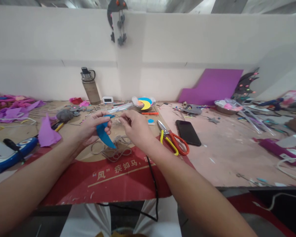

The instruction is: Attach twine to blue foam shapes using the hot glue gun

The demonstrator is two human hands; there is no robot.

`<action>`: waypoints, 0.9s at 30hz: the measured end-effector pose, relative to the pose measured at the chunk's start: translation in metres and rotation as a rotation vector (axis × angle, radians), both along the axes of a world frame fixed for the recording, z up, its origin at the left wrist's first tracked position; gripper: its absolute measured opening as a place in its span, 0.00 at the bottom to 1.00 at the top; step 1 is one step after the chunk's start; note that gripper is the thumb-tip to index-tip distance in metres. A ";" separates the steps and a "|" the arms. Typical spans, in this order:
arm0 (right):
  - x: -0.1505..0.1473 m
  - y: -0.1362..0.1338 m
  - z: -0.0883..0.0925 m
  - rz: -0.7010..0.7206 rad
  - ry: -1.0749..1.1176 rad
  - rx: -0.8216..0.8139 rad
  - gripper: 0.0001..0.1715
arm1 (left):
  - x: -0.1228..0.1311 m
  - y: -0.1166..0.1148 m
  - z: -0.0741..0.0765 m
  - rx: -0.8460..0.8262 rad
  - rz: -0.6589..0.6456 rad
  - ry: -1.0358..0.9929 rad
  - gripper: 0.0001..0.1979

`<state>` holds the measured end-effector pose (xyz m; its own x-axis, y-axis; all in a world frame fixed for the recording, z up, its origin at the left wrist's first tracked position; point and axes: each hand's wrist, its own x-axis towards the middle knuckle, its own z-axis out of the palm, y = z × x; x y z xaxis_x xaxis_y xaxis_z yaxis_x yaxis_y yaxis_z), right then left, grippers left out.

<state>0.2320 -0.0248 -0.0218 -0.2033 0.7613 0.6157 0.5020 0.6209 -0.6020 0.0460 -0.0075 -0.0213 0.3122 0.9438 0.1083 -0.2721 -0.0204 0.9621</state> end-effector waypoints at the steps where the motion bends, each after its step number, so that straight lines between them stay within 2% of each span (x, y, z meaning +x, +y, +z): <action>1: -0.001 -0.002 0.000 -0.007 -0.018 0.030 0.08 | 0.000 -0.001 0.001 -0.003 0.008 -0.013 0.13; 4: -0.004 -0.007 0.001 0.010 -0.046 0.088 0.10 | 0.002 -0.003 0.005 -0.016 0.025 -0.037 0.12; 9: -0.009 -0.004 -0.002 0.031 -0.016 0.075 0.13 | 0.004 -0.004 0.007 -0.021 0.069 -0.063 0.11; 13: -0.012 0.002 -0.009 0.029 0.065 -0.010 0.09 | 0.004 -0.006 0.007 -0.094 -0.009 -0.118 0.09; 18: -0.018 0.003 -0.014 0.032 0.094 -0.102 0.14 | 0.005 -0.007 0.007 -0.171 -0.093 -0.227 0.07; 23: -0.025 0.002 -0.013 0.162 0.315 -0.125 0.18 | 0.006 -0.007 0.005 -0.171 -0.078 -0.287 0.07; 27: -0.027 0.002 -0.009 0.174 0.448 -0.139 0.14 | 0.007 -0.007 0.004 -0.169 -0.013 -0.274 0.06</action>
<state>0.2053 -0.0224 -0.0305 -0.0729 0.8206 0.5669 0.0711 0.5712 -0.8177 0.0529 -0.0143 -0.0173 0.3057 0.9516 0.0324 -0.5208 0.1386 0.8424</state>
